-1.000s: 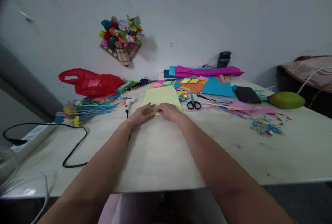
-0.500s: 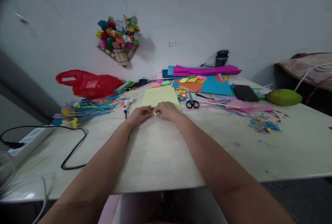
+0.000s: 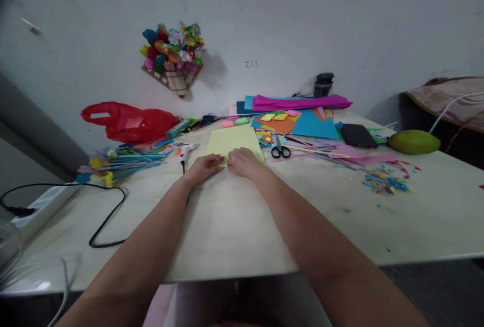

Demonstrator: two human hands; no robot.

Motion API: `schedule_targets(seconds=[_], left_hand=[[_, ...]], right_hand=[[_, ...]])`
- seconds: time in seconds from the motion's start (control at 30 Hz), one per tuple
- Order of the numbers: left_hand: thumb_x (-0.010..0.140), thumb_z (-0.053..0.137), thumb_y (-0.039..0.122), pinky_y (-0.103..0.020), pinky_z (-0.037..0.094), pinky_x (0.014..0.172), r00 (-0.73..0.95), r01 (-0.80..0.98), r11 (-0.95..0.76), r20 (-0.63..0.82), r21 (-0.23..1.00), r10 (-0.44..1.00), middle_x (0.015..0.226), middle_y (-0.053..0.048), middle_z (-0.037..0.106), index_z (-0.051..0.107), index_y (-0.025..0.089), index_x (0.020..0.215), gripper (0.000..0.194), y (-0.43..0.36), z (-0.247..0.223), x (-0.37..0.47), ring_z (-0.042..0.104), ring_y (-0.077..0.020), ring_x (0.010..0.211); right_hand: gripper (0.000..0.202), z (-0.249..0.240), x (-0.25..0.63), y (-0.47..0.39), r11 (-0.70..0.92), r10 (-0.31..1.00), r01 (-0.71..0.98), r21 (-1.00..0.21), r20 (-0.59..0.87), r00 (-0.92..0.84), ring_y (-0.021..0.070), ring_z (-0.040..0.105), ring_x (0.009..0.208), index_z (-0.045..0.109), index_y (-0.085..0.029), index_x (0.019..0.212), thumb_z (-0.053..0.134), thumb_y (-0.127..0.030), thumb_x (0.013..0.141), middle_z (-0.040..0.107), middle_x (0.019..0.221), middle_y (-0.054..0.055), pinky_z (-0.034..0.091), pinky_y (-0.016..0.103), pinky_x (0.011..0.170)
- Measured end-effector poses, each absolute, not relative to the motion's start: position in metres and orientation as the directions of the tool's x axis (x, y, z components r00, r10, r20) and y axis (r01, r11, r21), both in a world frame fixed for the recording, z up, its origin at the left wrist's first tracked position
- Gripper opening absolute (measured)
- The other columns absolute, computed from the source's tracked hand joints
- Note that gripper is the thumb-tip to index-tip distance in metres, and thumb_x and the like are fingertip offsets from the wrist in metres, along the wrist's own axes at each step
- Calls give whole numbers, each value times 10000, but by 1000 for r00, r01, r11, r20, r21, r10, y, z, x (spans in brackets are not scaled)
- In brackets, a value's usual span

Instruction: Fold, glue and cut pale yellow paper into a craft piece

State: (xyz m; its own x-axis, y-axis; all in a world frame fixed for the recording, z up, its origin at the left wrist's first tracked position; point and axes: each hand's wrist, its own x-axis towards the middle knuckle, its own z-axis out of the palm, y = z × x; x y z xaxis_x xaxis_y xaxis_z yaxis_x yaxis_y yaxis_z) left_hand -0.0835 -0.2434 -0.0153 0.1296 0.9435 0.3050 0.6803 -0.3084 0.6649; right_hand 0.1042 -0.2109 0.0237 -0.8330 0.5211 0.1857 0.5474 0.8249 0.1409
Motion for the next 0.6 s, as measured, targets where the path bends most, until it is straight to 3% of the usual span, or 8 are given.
schedule_targets(seconds=[0.27,0.6], left_hand=[[668,604,256,-314,428,906,151,651,-325,303,686,941,1030,-47,670,603,197,710,73,-242,-17,-84,588,-184,1015],[658,607,268,-299,416,923,127,624,-291,273,725,954,1123,-64,630,595,184,672,87,-242,-15,-82,575,-187,1037]], right_hand=[[225,16,105,-205,791,594,612,1,240,-768,179,572,914,662,-229,946,474,-226,823,650,973,49,369,251,713],[141,12,100,-201,722,691,676,-146,193,-696,151,575,906,647,-214,865,528,-275,818,628,999,22,364,214,665]])
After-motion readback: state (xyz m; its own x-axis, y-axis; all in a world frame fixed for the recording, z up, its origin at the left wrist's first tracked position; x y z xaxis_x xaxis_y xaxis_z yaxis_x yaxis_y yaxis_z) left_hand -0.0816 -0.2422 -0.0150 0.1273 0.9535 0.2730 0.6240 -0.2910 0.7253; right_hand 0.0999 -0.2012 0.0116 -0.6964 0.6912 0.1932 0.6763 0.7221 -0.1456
